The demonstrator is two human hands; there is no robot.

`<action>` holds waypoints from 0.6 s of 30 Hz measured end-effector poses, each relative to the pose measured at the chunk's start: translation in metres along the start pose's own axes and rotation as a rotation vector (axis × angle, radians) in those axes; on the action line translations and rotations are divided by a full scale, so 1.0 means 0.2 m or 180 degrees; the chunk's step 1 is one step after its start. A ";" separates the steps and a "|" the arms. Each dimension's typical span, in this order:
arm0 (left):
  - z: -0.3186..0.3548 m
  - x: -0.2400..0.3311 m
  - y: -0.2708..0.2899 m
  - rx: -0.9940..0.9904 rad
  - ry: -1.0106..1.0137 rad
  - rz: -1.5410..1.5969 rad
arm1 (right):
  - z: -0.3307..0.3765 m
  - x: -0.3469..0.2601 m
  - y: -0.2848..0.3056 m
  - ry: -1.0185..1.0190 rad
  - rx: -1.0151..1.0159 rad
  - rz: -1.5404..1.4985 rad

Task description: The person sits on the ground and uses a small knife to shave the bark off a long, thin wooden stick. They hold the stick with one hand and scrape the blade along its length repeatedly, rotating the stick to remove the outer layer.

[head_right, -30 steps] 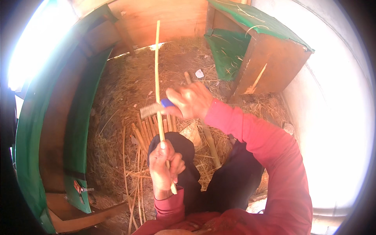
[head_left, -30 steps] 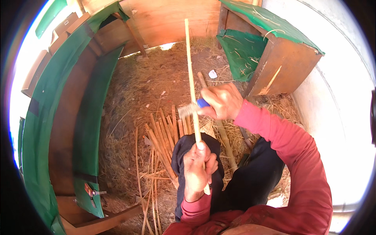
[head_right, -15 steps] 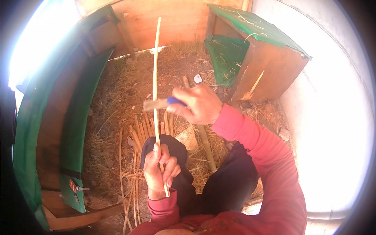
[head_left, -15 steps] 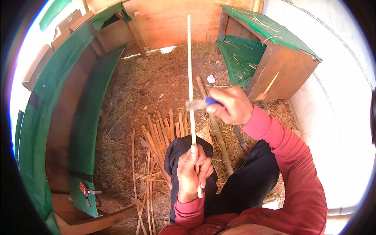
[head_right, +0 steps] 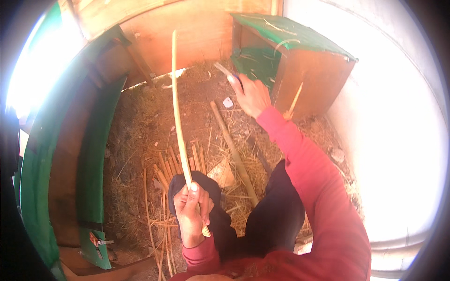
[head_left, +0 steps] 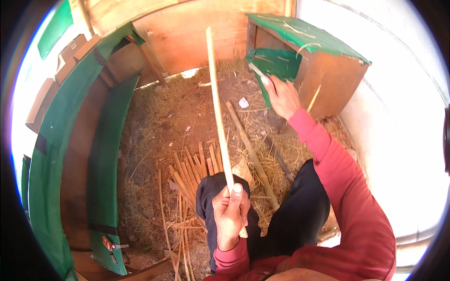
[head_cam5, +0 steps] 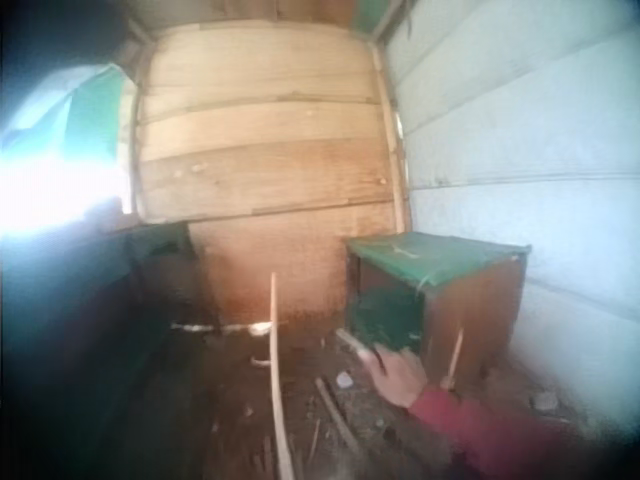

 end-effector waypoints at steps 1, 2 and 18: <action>-0.02 0.01 0.00 0.0018 -0.0025 0.0033 | 0.02 -0.03 0.02 0.0038 -0.0112 -0.0286; -0.03 0.01 0.00 0.0027 -0.0016 0.0065 | 0.05 -0.04 0.04 0.0043 -0.0241 -0.0560; 0.04 0.00 0.00 -0.0677 -0.0032 0.0132 | 0.04 -0.25 0.07 0.0406 0.0206 -0.0644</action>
Point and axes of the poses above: each hand's wrist, its own z-axis away from the middle knuckle, its own y-axis out of the back of the hand, x = y × z, the point moved 5 cm from there along -z, towards the middle knuckle, and after that the axes turned 6 degrees about -z, right-handed, at the moved point
